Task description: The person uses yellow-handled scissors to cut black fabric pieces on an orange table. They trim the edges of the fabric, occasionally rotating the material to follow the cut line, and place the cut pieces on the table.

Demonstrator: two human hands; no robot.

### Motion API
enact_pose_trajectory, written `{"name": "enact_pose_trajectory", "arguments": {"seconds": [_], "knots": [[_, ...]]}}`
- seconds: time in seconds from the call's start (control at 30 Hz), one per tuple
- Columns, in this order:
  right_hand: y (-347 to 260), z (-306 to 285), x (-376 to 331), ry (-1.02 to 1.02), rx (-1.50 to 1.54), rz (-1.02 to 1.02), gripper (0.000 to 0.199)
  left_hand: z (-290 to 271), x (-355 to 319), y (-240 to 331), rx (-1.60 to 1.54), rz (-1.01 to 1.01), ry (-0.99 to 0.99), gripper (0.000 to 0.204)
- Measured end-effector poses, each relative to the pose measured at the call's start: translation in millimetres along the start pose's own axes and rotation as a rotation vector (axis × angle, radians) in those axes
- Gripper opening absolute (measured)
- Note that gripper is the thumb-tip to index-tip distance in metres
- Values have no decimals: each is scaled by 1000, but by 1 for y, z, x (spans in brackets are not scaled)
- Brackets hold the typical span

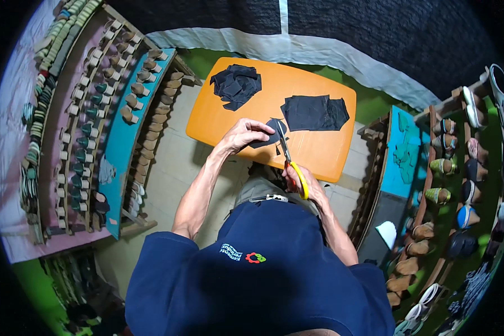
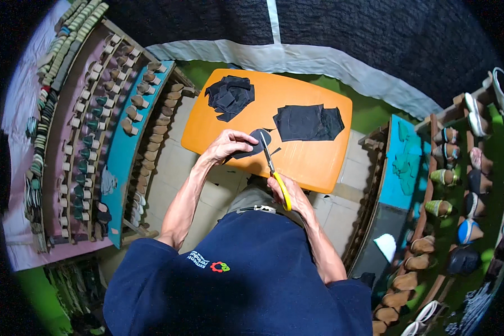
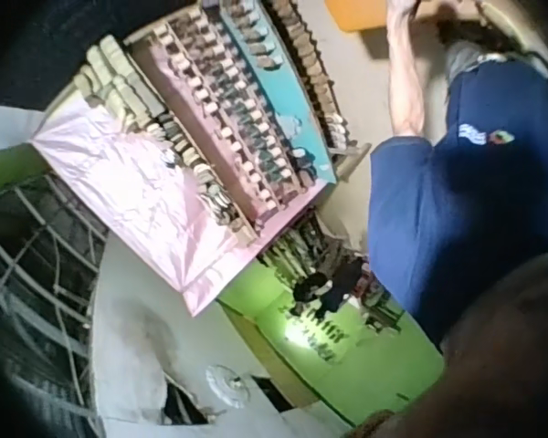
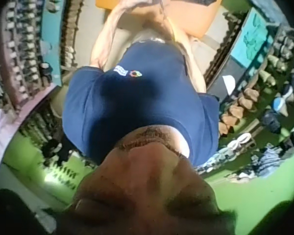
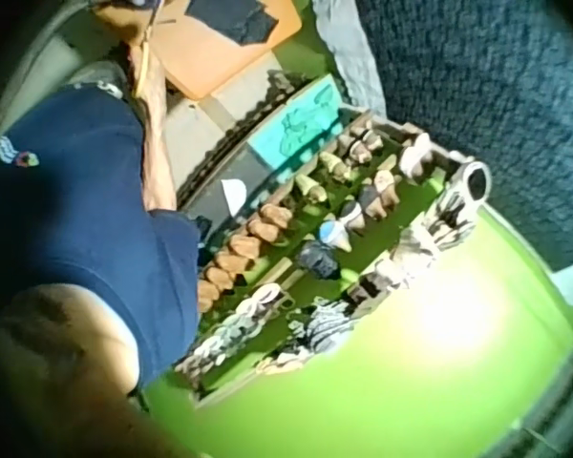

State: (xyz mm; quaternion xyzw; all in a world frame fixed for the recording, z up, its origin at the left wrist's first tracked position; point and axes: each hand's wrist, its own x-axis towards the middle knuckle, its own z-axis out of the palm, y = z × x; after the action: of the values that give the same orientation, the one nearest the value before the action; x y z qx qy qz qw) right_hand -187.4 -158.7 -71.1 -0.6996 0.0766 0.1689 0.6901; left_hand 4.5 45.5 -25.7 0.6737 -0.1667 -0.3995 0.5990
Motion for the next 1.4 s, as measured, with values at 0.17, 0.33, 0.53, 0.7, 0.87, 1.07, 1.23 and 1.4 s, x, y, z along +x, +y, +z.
{"name": "enact_pose_trajectory", "arguments": {"seconds": [0.17, 0.33, 0.53, 0.7, 0.87, 1.07, 1.23, 1.4], "knots": [[-6, 0, -3, -4, 10, 40, 47, 4, 5, -3, -31, -27, -23, 28], [-6, 0, -5, 31, 26, 31, 49, 5, 10, -5, -12, -46, -21, 28], [-7, 1, -5, 65, 96, 88, 49, 11, 12, -4, -48, -21, 0, 28], [-4, 2, -3, 65, 156, 84, 49, 11, 11, -4, -74, -35, 7, 30], [-3, 6, -3, 68, 268, 82, 48, 11, 12, -9, -87, -3, 12, 34], [-3, 5, -2, 68, 228, 91, 52, 21, 9, -13, -257, 25, 76, 40], [6, 5, 6, 62, 226, 52, 57, 27, 9, -15, -251, -9, 65, 42], [2, 7, 5, 102, 260, 67, 56, 32, 9, -19, -317, 7, 66, 45]]}}
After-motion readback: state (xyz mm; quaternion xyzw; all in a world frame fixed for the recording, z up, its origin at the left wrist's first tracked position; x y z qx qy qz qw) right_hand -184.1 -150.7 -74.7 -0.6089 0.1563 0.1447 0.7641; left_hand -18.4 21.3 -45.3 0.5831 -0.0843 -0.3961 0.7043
